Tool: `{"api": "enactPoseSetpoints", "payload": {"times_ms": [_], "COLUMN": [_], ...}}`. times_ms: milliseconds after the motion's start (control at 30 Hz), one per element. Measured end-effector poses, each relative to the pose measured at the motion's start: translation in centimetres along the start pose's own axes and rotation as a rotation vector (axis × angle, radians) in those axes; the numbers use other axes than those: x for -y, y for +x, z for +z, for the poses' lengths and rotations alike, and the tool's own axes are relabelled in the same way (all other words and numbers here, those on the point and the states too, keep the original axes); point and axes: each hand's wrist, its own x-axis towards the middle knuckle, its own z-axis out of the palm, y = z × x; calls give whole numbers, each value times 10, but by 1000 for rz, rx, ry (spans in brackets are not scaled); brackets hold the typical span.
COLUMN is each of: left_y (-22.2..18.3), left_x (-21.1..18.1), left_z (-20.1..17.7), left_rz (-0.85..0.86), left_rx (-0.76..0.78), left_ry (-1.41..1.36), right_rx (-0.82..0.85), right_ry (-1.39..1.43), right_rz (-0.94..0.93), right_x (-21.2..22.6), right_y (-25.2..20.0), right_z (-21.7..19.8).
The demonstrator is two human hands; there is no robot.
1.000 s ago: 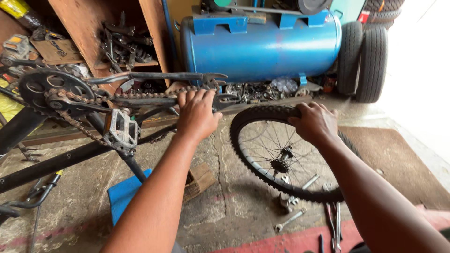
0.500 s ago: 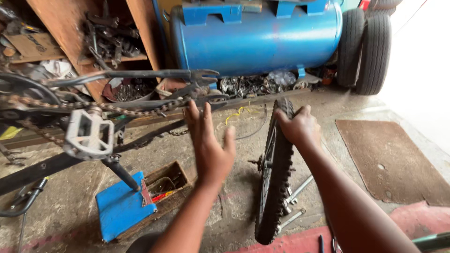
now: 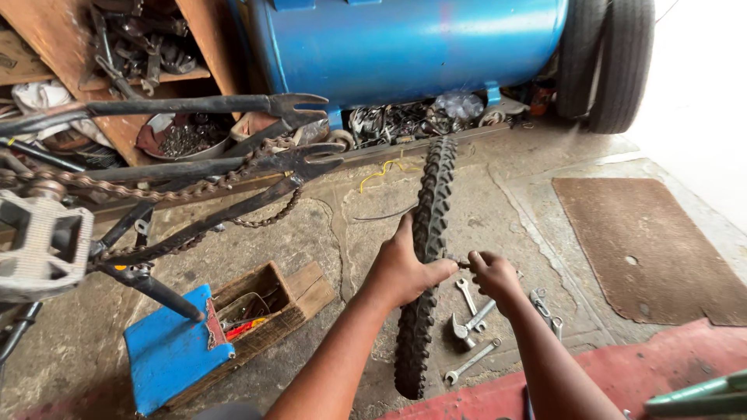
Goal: The person threads a bicycle chain through the frame and over the rear gears, then rotates the pedal to check the chain movement on the rear wheel.
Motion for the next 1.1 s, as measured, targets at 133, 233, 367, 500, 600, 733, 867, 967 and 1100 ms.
{"api": "enactPoseSetpoints", "payload": {"times_ms": [133,233,367,500,600,733,867,967,1100], "left_y": [12,15,15,18,44,85,91,97,106], "left_x": [2,-3,-9,8,60,153,213,219,217], "left_z": [-6,-11,-14,-18,-14,28,67,81,68], "left_rz": [-40,-61,-21,-107,-243,-147,315,-71,-209], "left_rx": [55,65,64,196,219,56,112,189,248], "left_ry": [50,49,1,-182,-470,198,249,30,97], "right_rx": [34,66,141,187,181,136,32,98,61], "right_ry": [38,249,447,172,227,225,67,48,-298], "right_rz": [14,6,-34,6,-16,-30,-207,-198,-230], "right_x": [-20,-23,0,22,8,-39,-61,-43,-18], "right_y": [16,17,0,-15,-4,27,40,21,10], "right_z": [17,16,7,8,2,3,3,-1,-7]}}
